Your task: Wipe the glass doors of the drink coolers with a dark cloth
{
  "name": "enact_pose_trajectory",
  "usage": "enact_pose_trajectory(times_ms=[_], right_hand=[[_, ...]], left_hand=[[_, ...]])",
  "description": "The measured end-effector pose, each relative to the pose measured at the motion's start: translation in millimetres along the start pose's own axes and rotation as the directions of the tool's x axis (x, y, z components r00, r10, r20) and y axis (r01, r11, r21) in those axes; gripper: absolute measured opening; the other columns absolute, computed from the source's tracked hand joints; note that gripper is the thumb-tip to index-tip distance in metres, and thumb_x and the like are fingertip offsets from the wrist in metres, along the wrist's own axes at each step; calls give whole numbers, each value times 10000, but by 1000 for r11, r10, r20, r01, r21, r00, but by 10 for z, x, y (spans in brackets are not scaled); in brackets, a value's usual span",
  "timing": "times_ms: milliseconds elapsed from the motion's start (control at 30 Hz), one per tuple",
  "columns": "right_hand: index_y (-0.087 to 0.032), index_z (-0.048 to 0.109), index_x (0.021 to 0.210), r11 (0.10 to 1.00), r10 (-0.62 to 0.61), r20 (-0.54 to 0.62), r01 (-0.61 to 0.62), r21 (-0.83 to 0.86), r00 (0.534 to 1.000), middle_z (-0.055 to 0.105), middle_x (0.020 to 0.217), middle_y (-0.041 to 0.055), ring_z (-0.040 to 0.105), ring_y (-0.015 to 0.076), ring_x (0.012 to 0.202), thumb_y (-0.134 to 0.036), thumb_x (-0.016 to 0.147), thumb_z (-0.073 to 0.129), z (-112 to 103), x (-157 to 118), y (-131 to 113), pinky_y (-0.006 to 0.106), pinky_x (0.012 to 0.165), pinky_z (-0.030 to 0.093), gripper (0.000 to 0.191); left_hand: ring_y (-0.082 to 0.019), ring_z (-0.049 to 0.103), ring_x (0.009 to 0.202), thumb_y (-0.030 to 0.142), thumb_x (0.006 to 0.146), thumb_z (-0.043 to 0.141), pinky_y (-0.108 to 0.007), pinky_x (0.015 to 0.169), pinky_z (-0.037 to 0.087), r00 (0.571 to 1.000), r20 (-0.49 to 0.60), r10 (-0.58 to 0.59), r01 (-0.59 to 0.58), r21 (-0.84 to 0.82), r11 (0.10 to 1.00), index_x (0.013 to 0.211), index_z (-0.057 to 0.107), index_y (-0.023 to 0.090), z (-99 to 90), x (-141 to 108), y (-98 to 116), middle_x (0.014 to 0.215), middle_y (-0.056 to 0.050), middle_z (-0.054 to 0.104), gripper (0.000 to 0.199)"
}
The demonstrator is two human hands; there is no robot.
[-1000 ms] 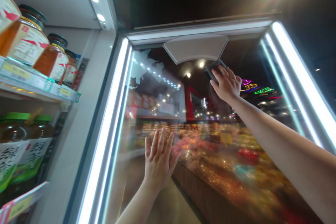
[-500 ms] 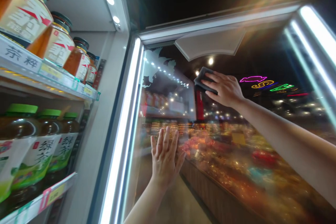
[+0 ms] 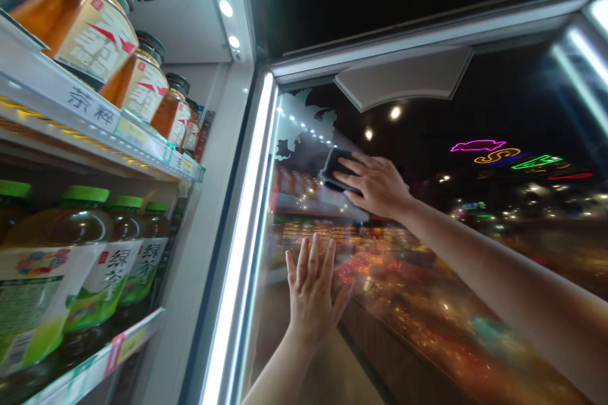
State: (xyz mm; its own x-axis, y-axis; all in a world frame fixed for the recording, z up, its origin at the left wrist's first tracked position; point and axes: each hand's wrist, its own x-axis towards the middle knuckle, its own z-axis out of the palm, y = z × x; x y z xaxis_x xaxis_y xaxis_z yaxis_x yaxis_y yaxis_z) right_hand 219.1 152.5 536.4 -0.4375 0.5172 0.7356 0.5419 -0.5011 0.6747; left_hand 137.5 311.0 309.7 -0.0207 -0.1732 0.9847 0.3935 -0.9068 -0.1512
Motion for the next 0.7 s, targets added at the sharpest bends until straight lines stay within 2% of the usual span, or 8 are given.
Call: enact_pose_trajectory(times_ms=[100, 233, 300, 367, 433, 533, 600, 700], right_hand=[[-302, 523, 1489, 953, 294, -98, -299, -45, 951, 415, 1625, 65, 357, 362, 1476, -439, 1022, 406, -66, 28, 438, 604, 1089, 368, 500], [-266, 427, 1555, 848, 525, -128, -531, -15, 842, 307, 1676, 91, 231, 413, 1525, -429, 1027, 379, 11, 748, 524, 692, 1122, 282, 555], [-263, 404, 1569, 874, 485, -79, -485, 15, 871, 280, 1686, 89, 206, 425, 1534, -429, 1032, 365, 89, 1109, 262, 713, 1128, 255, 563], [-287, 413, 1565, 942, 333, -10, -332, 44, 943, 291, 1684, 66, 208, 403, 1542, -422, 1034, 373, 167, 1281, -97, 692, 1148, 249, 549], [-311, 436, 1550, 988, 125, 47, -128, 80, 991, 310, 1676, 36, 226, 366, 1546, -411, 1033, 394, 217, 1208, -420, 654, 1168, 255, 529], [-315, 519, 1492, 983, -130, 37, 123, 139, 991, 379, 1644, 10, 305, 325, 1521, -370, 1002, 466, 194, 775, -610, 592, 1165, 304, 496], [-307, 622, 1395, 983, -96, -8, 96, 157, 995, 477, 1585, 8, 387, 327, 1473, -359, 958, 521, 149, 488, -515, 574, 1127, 357, 451], [-283, 690, 1303, 982, 132, -106, -115, 152, 986, 527, 1545, 32, 418, 355, 1444, -332, 927, 538, 147, 421, -257, 588, 1115, 360, 409]], left_hand=[[-346, 212, 1561, 453, 963, 557, -604, 1269, 71, 1000, -5, 9, -9, 4, 1000, 1633, 194, 221, -2, -13, 8, 1668, -134, 305, 796], [-343, 193, 1566, 465, 965, 548, -601, 1271, 58, 1000, 6, 5, -5, 30, 1000, 1631, 201, 212, 1, -28, 11, 1672, -136, 295, 793], [-339, 192, 1566, 479, 962, 553, -594, 1273, 56, 1000, 13, -2, 2, 30, 1000, 1630, 209, 218, 9, -31, 12, 1672, -129, 296, 796], [-339, 205, 1563, 490, 959, 559, -592, 1274, 60, 1000, 19, -8, 8, 20, 1000, 1629, 214, 226, 17, -28, 16, 1670, -124, 303, 798], [-341, 227, 1556, 493, 956, 566, -595, 1273, 68, 999, 28, -16, 16, 5, 1000, 1628, 220, 235, 14, -23, 19, 1668, -120, 311, 798], [-341, 233, 1554, 527, 945, 577, -592, 1272, 81, 998, 59, -22, 23, -12, 1000, 1628, 216, 245, -35, -38, 1, 1674, -114, 299, 822], [-344, 213, 1559, 581, 927, 582, -596, 1271, 70, 995, 93, -27, 28, -15, 999, 1631, 198, 251, -96, -80, -40, 1683, -109, 275, 867], [-359, 178, 1566, 662, 886, 591, -627, 1263, 38, 988, 141, -56, 56, 0, 998, 1635, 173, 261, -186, -187, -140, 1691, -108, 252, 947]])
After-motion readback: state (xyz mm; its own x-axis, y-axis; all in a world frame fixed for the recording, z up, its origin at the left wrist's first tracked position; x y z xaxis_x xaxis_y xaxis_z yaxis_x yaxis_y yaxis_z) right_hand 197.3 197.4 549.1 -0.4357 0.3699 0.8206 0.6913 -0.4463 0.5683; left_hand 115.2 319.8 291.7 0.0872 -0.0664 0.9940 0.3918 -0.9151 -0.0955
